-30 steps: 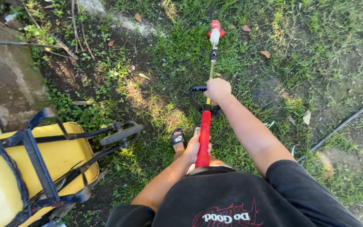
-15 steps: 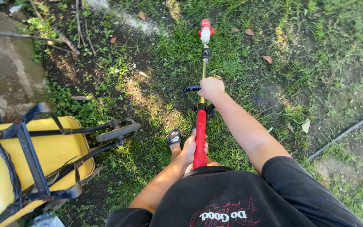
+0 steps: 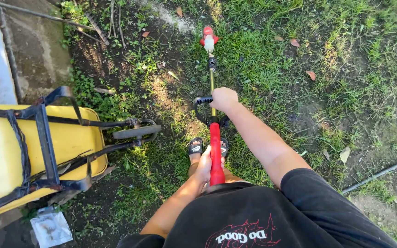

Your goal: Trimming grass in a yard using a motorized grass trimmer.

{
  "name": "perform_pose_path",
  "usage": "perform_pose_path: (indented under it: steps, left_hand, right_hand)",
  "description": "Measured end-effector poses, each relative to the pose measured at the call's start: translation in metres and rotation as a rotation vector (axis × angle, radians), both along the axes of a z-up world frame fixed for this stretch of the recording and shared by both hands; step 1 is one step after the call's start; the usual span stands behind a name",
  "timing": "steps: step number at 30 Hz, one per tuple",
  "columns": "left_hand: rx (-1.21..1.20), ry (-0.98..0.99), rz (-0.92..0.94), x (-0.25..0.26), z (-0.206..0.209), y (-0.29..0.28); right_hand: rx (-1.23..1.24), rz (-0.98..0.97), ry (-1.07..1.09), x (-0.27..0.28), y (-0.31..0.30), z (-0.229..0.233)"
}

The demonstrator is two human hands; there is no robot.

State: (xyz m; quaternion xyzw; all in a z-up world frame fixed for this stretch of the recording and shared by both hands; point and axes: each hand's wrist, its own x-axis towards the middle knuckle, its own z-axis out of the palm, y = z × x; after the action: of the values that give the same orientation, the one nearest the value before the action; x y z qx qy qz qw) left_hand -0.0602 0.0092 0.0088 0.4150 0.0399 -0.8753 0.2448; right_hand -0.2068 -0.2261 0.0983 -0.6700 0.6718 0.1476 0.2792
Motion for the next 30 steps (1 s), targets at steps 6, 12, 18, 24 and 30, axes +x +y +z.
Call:
perform_pose_path:
  steps: [6, 12, 18, 24, 30]
  left_hand:
    - [-0.035, 0.09, 0.027, -0.003, 0.004, 0.015]
    - [-0.013, 0.053, -0.091, -0.003, 0.013, 0.026]
    - [-0.017, 0.034, -0.175, 0.004, 0.016, 0.033]
    - [-0.049, 0.071, -0.19, 0.032, -0.002, 0.049]
    - [0.029, 0.029, -0.115, 0.068, -0.004, 0.059]
  right_hand:
    - [-0.025, -0.023, 0.007, -0.012, 0.019, 0.002]
    - [-0.047, -0.075, 0.073, -0.025, 0.048, 0.01]
    - [-0.107, -0.132, 0.115, -0.031, 0.074, 0.014]
    - [-0.103, -0.11, 0.13, -0.002, 0.088, 0.01]
    - [-0.123, -0.039, 0.043, 0.044, 0.085, -0.014]
